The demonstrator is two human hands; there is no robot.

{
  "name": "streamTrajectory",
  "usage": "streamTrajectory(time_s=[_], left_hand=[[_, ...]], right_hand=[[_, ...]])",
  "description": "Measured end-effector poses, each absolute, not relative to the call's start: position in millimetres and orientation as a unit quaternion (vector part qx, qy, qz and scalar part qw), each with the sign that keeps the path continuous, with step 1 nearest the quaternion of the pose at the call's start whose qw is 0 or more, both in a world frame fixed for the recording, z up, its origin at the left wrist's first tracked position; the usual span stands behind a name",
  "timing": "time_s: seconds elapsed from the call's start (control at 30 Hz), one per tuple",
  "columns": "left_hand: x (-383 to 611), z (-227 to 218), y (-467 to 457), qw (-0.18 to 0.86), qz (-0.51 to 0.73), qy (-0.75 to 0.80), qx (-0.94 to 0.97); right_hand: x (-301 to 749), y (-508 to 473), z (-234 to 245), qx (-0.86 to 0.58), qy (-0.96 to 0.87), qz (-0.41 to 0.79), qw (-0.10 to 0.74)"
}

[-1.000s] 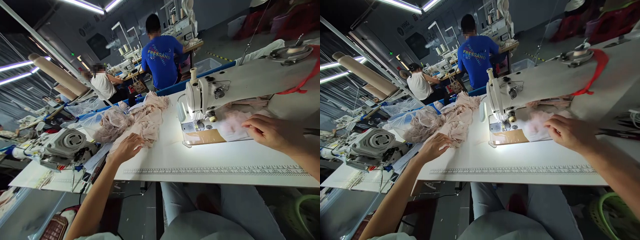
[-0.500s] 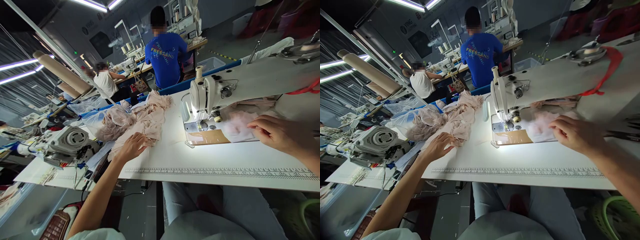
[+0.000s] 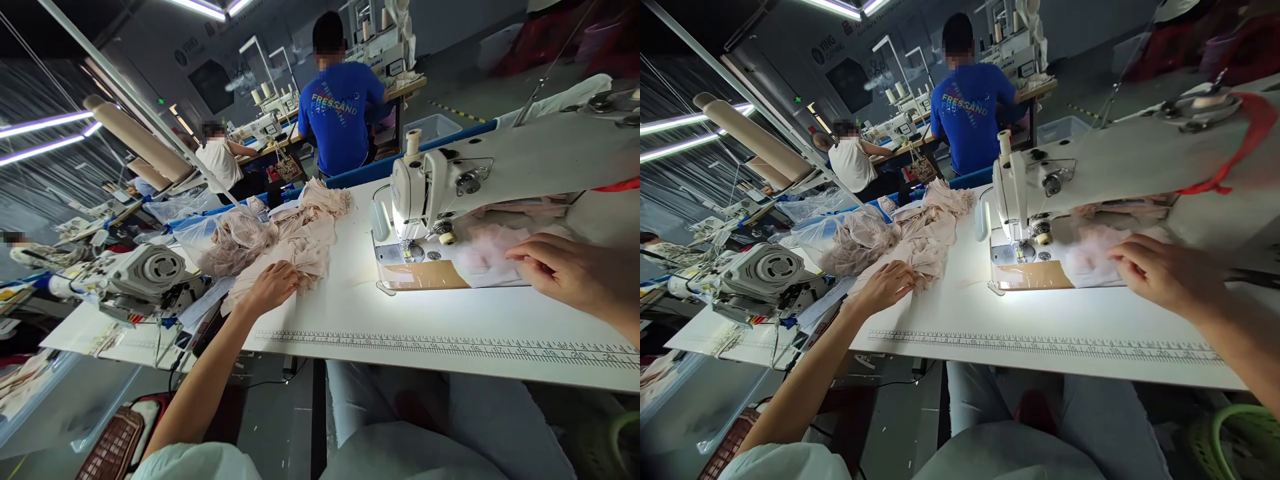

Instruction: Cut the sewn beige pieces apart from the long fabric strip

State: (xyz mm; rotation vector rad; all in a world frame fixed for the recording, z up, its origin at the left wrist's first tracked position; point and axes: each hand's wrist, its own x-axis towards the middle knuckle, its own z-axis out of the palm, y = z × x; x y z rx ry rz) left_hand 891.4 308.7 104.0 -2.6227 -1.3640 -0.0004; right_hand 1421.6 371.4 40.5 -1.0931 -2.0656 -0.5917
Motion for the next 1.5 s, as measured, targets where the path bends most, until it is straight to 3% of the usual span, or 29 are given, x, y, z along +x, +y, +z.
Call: streamTrajectory(time_s=[0.17, 0.27, 0.4, 0.63, 0.83, 0.93, 1.13, 1.27, 1.5], left_hand=[[888.8, 114.3, 299.4, 0.048, -0.132, -0.448, -0.883], [888.1, 118.4, 296.2, 0.002, -0.253, -0.452, -0.855], [907.3, 119.2, 307.6, -0.117, -0.343, -0.485, -0.796], [994.8, 122.1, 349.3, -0.336, -0.173, -0.482, -0.791], [1055.1, 112.0, 369.6, -0.459, -0.11, -0.422, -0.774], [1076.3, 98.7, 379.7, -0.459, -0.138, -0.439, -0.76], [1086.2, 67.7, 393.6, -0.358, -0.191, -0.482, -0.776], [1081.2, 69.1, 393.7, -0.309, -0.217, -0.44, -0.815], [1067.8, 92.1, 390.2, -0.46, -0.108, -0.534, -0.701]], right_hand=[[1417.5, 365.7, 52.3, -0.359, -0.797, -0.299, 0.383], [1404.4, 351.0, 60.0, -0.354, -0.833, -0.203, 0.372], [1365.2, 323.4, 65.0, -0.333, -0.896, -0.033, 0.293], [1307.9, 311.4, 61.4, -0.338, -0.923, -0.07, 0.168], [1302.2, 332.8, 58.5, -0.316, -0.933, -0.104, 0.136], [1302.3, 340.2, 57.2, -0.297, -0.938, -0.116, 0.139], [1304.0, 341.5, 53.0, -0.304, -0.929, -0.12, 0.173], [1305.6, 342.7, 51.2, -0.298, -0.932, -0.103, 0.179], [1306.2, 344.4, 53.0, -0.305, -0.933, -0.07, 0.178]])
